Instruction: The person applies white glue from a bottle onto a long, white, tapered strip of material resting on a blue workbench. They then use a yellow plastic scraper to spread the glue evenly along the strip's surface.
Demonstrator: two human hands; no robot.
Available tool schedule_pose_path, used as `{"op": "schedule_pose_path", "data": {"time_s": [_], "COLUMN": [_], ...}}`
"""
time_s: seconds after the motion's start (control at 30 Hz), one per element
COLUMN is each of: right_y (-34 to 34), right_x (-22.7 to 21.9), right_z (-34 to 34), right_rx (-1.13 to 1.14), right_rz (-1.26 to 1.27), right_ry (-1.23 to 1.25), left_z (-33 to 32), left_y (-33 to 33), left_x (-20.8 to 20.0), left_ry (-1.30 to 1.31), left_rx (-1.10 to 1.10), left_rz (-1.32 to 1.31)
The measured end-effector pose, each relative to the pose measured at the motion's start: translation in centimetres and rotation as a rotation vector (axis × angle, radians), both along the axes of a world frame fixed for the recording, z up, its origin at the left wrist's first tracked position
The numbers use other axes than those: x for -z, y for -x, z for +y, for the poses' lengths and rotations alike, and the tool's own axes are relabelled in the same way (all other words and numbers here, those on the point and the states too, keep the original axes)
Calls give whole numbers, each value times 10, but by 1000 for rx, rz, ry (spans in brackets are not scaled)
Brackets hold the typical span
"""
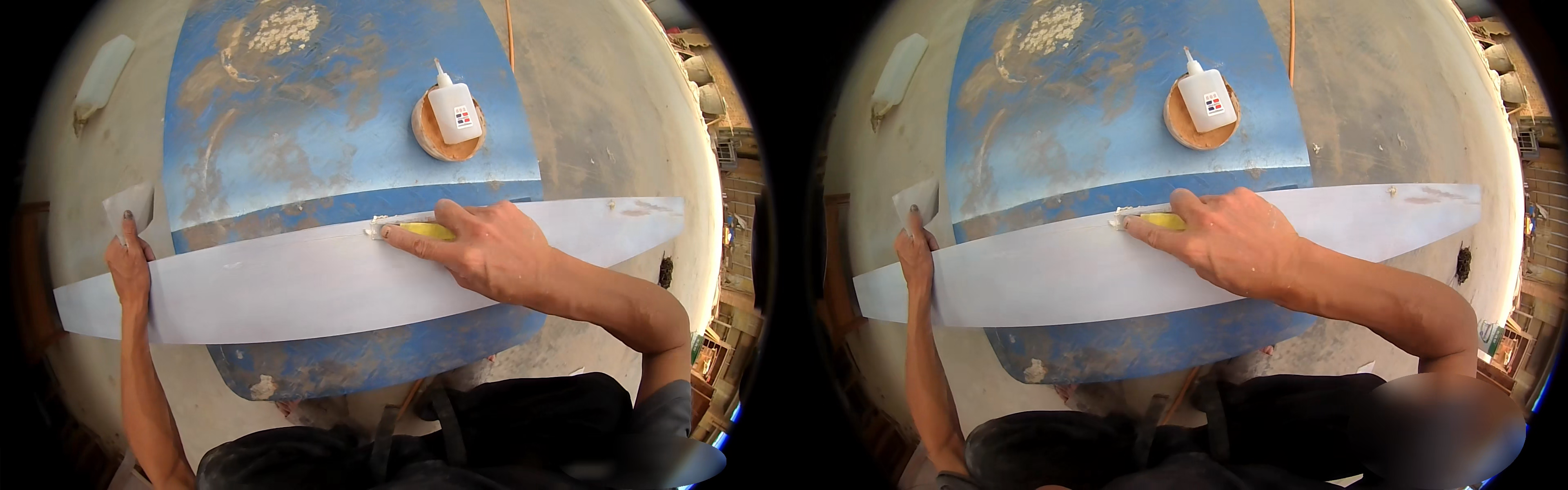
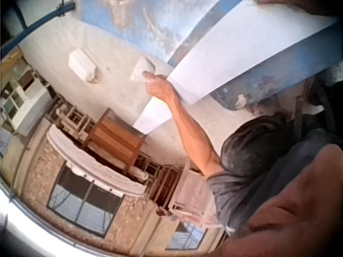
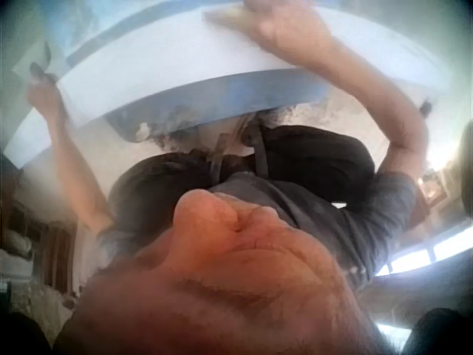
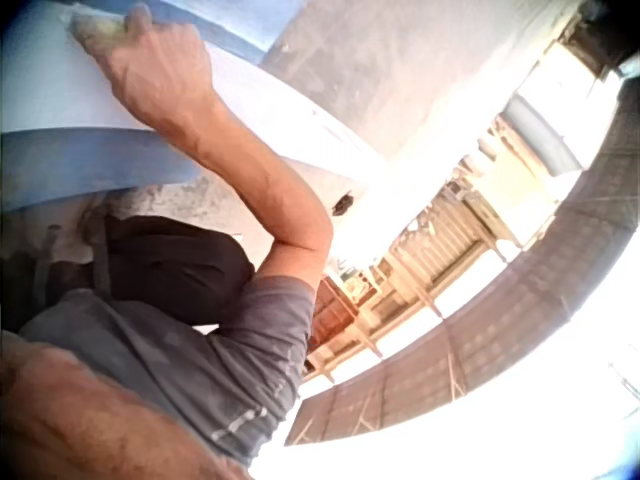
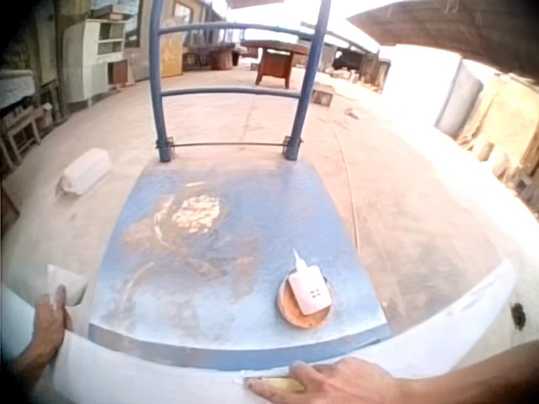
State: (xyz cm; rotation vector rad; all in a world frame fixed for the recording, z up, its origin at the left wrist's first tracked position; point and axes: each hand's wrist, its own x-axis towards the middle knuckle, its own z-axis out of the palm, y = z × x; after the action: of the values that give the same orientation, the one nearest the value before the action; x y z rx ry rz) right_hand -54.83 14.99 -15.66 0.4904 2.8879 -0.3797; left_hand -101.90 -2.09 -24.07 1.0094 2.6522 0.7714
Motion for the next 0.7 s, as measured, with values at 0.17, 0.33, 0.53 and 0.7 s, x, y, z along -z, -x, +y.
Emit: {"op": "schedule_pose_path", "data": {"time_s": [0.17,0.33,0.53,0.7], "right_y": [3,7,8,27], "right_x": [-5,-4,-10,-2], "right_z": [1,-2,2,-5], "right_rx": [-47,-9,-38,-28], "right_rz": [-45,-19,-104,-44], "right_ry": [-39,-34,-19,-15], "left_z": [-8,2,-5,-3], "left_y": [3,-6,-3,2], "left_x": [0,-6,-5,-2], "left_ry": [-3,2,7,23], "left_rx": [-2,-18,-53,-5], "left_rz": [-1,4,9,-6]}}
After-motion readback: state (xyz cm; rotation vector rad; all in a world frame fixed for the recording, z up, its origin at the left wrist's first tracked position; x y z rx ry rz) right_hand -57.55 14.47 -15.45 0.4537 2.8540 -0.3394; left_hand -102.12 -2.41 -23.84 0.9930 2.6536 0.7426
